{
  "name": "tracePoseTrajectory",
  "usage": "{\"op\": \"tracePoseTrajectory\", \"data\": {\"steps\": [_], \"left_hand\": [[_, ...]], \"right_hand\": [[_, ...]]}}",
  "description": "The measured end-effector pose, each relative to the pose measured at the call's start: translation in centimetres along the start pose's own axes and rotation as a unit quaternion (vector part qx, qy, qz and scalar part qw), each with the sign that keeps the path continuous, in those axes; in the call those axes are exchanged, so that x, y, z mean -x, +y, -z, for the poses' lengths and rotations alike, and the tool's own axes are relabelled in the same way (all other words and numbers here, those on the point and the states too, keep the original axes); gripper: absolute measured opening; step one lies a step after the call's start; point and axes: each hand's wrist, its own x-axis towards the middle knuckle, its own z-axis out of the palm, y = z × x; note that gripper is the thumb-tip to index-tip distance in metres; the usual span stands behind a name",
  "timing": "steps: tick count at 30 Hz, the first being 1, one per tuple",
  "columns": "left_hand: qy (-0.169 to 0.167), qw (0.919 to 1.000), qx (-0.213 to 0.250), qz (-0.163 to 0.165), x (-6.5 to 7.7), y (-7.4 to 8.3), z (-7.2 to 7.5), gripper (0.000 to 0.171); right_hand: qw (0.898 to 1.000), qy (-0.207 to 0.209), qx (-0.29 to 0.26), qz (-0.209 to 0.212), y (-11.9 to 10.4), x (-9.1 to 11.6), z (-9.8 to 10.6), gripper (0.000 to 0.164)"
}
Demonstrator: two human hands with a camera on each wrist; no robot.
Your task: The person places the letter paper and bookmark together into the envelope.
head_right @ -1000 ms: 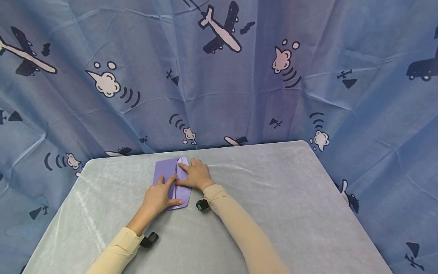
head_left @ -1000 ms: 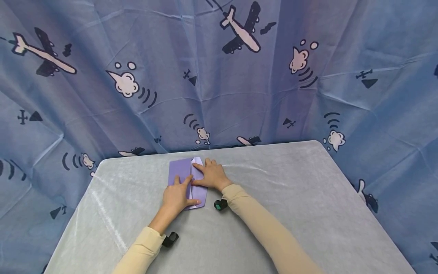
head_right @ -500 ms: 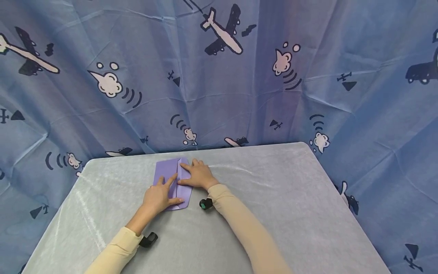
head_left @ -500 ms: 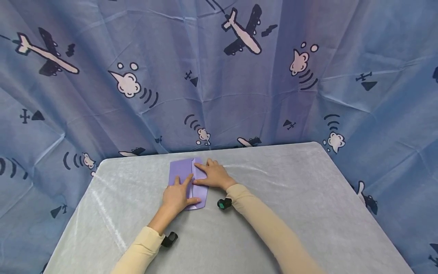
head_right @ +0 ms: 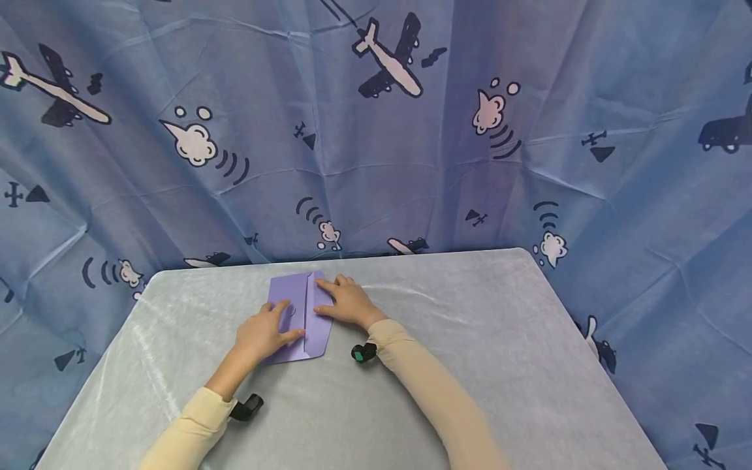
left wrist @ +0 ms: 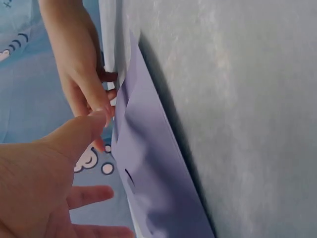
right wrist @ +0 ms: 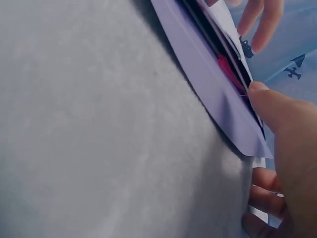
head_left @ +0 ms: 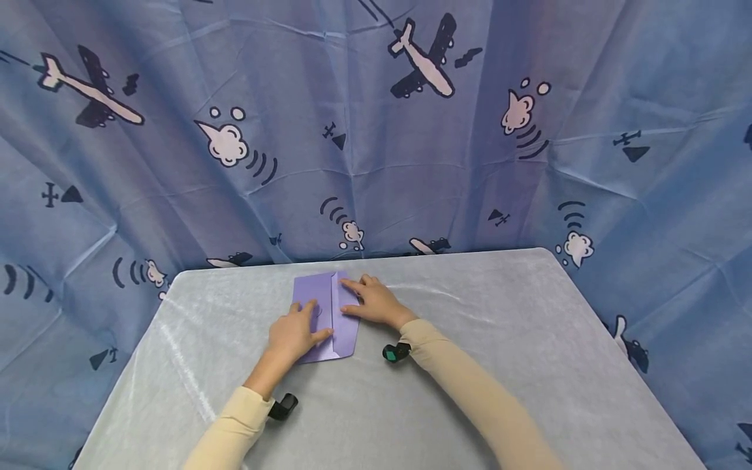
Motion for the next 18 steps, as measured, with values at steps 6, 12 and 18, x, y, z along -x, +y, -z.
{"op": "tracePoseTrajectory", "data": {"steps": [6, 12, 18], "left_hand": [[0.005, 1.0000, 0.008, 0.002, 0.0, -0.7, 0.5, 0.077], [0.011, 0.9982, 0.036, -0.046, 0.3, -1.0, 0.9, 0.075], [0.015, 0.9854, 0.025, -0.168, 0.5, -1.2, 1.0, 0.081]], "right_hand": [[0.999, -0.001, -0.035, 0.017, 0.6, 1.2, 1.0, 0.071], [0.997, -0.002, -0.062, 0.037, 1.7, 3.4, 2.3, 0.072], [0.999, 0.014, -0.002, 0.045, 3.7, 6.3, 3.5, 0.072]]}}
